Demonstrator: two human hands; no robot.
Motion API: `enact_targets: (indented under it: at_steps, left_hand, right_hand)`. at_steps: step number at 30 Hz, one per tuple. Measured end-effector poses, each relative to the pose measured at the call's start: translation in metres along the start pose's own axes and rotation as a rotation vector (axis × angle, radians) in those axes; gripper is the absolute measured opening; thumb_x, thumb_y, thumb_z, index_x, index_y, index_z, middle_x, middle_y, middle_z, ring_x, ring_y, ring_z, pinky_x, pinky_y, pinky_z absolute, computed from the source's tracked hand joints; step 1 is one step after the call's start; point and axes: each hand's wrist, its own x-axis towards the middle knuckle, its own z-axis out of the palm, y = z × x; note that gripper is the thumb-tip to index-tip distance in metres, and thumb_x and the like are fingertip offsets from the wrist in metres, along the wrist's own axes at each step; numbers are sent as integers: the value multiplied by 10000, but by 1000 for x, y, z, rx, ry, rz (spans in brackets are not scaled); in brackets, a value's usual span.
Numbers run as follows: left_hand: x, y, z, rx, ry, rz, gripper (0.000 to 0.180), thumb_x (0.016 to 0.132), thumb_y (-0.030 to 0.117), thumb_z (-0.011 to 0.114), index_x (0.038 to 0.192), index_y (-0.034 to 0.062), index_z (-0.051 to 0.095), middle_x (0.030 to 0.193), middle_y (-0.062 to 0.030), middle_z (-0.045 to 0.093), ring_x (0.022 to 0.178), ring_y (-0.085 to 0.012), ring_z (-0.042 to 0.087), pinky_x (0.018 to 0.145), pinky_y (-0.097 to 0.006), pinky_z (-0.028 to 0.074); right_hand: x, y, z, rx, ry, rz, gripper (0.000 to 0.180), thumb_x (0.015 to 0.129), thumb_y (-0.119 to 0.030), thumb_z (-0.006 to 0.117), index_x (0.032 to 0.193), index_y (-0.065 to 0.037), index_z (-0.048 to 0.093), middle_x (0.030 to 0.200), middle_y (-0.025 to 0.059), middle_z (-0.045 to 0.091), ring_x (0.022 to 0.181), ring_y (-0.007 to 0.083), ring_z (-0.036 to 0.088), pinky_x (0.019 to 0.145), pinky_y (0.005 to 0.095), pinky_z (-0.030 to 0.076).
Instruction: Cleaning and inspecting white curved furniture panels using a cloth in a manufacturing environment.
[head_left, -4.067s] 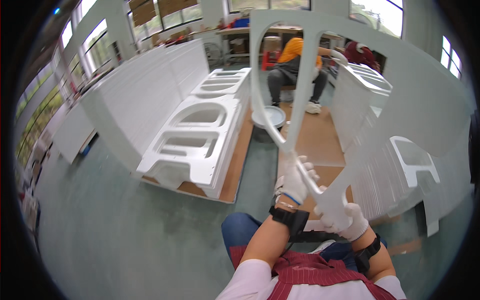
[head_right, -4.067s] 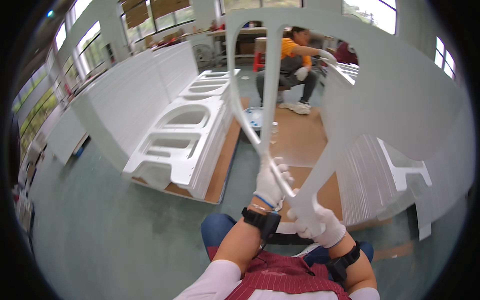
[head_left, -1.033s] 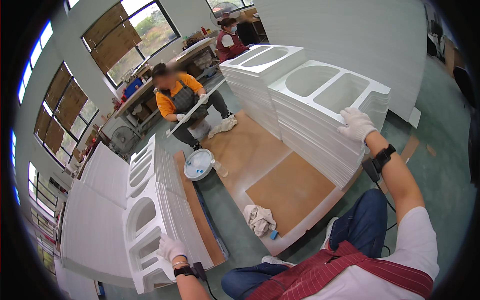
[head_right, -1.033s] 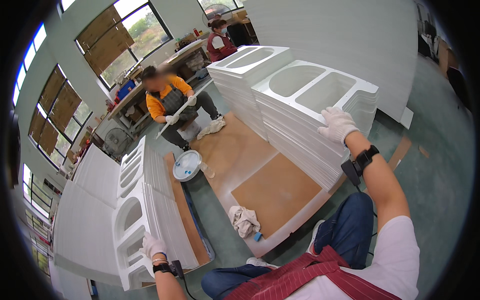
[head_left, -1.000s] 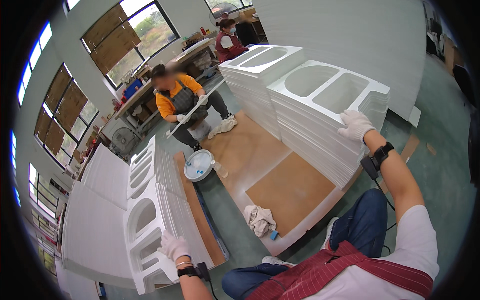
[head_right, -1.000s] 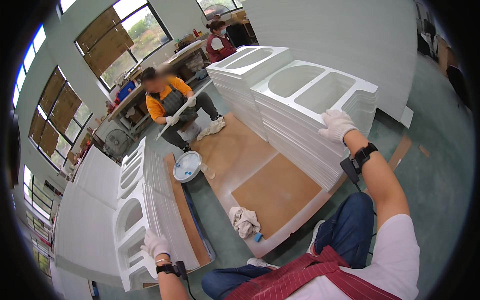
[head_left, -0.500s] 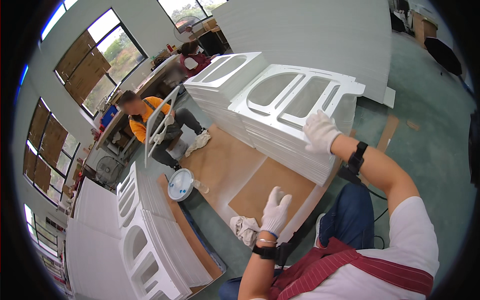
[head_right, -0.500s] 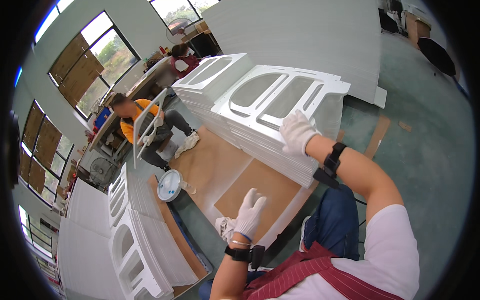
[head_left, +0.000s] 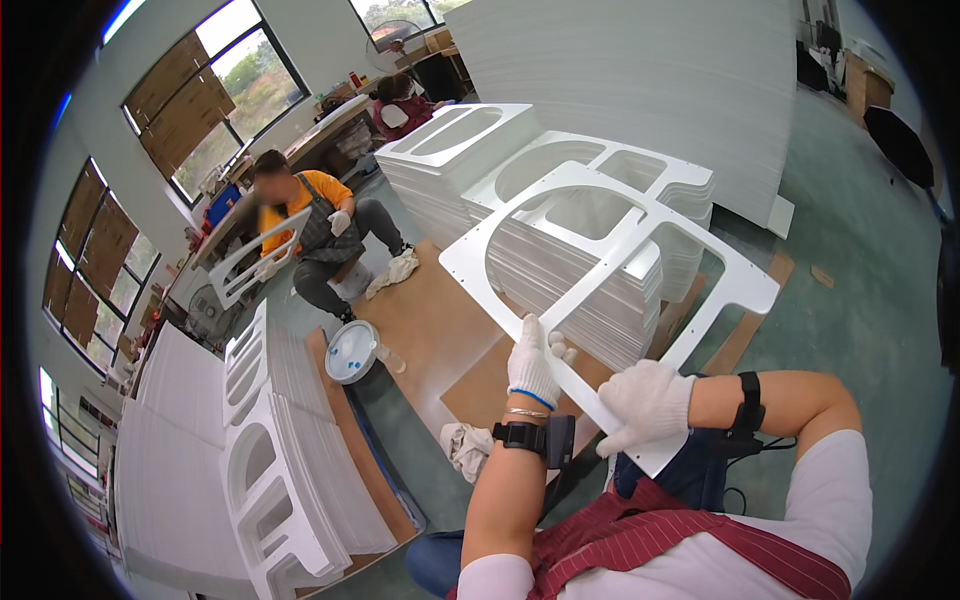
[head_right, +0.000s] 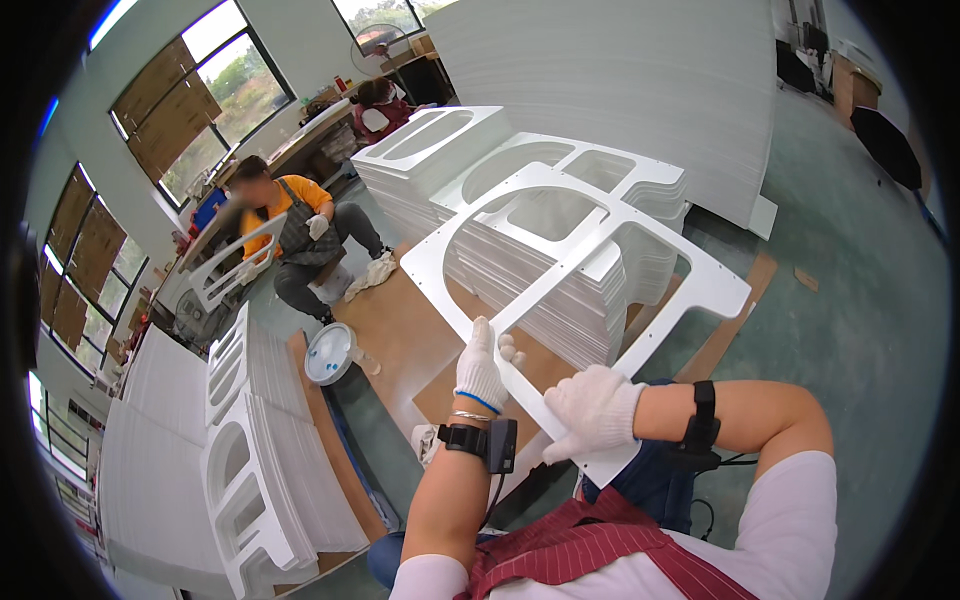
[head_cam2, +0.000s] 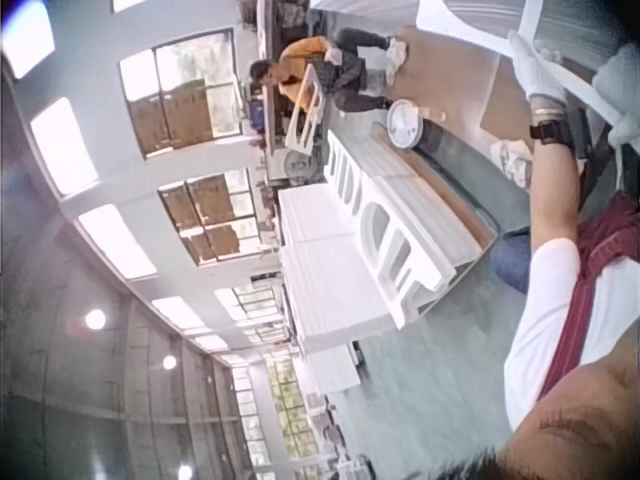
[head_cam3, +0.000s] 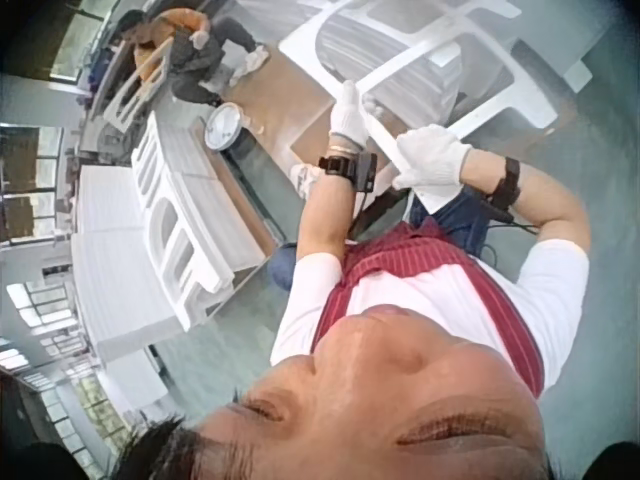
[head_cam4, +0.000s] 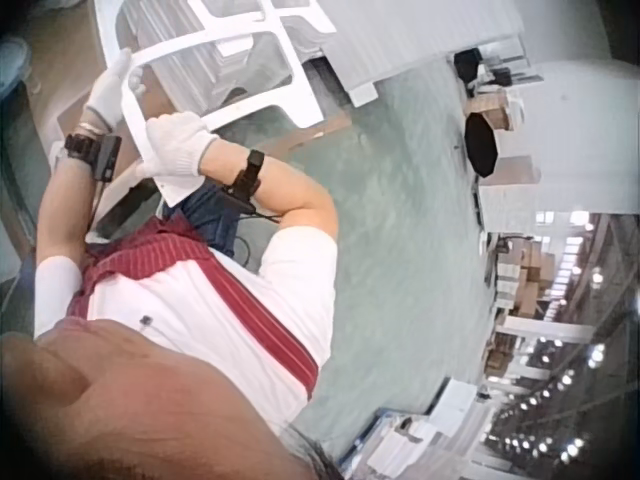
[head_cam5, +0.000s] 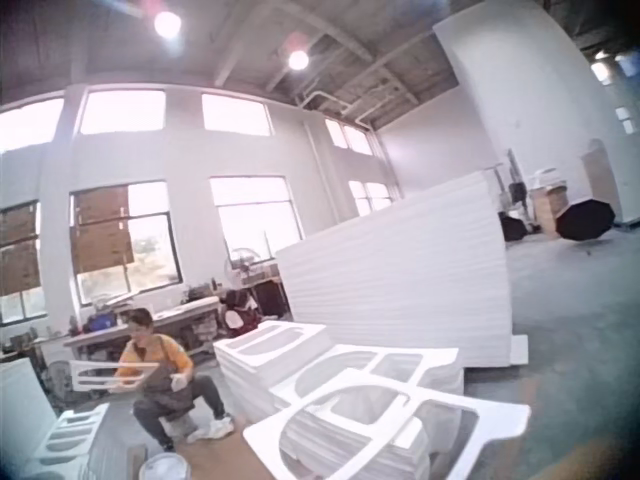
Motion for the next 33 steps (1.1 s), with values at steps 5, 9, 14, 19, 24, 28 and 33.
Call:
enact_targets:
  at_steps: [5, 9, 14, 19, 24, 28, 33]
  left_hand:
    - [-52, -9, -5, 184, 10, 30, 367, 1021, 485, 574, 1060, 122, 545, 747, -18, 547, 555, -109, 496, 513, -301, 495]
    - [-86, -14, -43, 565, -170, 271, 371, 1033, 441, 565, 1090, 75, 588, 756, -35, 587, 578, -131, 541, 523, -303, 500]
    - [-147, -11, -29, 519, -256, 51, 353, 1016, 317, 612, 1152, -6, 657, 794, -41, 644, 626, -128, 617, 564, -272, 522]
    - [-177, -23, -31, 549, -380, 22, 374, 998, 247, 635, 1255, -25, 643, 838, -48, 677, 647, -104, 624, 584, -253, 520]
    - [-188, -33, -39, 460, -381, -106, 378, 975, 225, 683, 1262, -16, 639, 806, -21, 649, 639, -67, 562, 574, -221, 456]
    - [-195, -36, -32, 467, -411, -109, 371, 968, 220, 689, 1243, -25, 648, 791, -22, 643, 617, -66, 546, 561, -223, 447]
    - [-200, -33, -32, 529, -398, -81, 355, 966, 212, 685, 1221, -33, 661, 773, -23, 641, 607, -64, 539, 560, -224, 447]
  right_hand:
    - [-12, -14, 22, -8, -208, -140, 571, 849, -550, 658, 1060, -19, 657, 1033, 208, 704, 971, 379, 704, 857, 453, 561]
    - [-22, -20, -25, -33, 361, -501, 497, 806, -390, 746, 1156, -60, 621, 1131, 178, 673, 1023, 329, 685, 866, 434, 557]
    - [-13, -33, -98, -337, 1249, -345, 703, 766, -365, 774, 1335, -7, 567, 1390, 262, 531, 1311, 428, 498, 1122, 503, 389]
    - [-1, -43, -148, -297, 1305, -90, 461, 939, -352, 590, 1225, 8, 627, 1158, 222, 645, 1059, 383, 650, 906, 463, 528]
    - [-17, -47, -150, -240, 1010, 93, 346, 956, -348, 544, 872, -55, 709, 821, 139, 683, 783, 331, 684, 723, 439, 543]
    - [-42, -30, -134, -215, 1222, 40, 286, 961, -292, 544, 863, -76, 703, 779, 117, 664, 749, 330, 666, 676, 423, 533]
    - [-71, 42, -104, -476, 1380, -26, 213, 965, -172, 574, 787, -74, 635, 698, 143, 613, 630, 347, 616, 556, 418, 498]
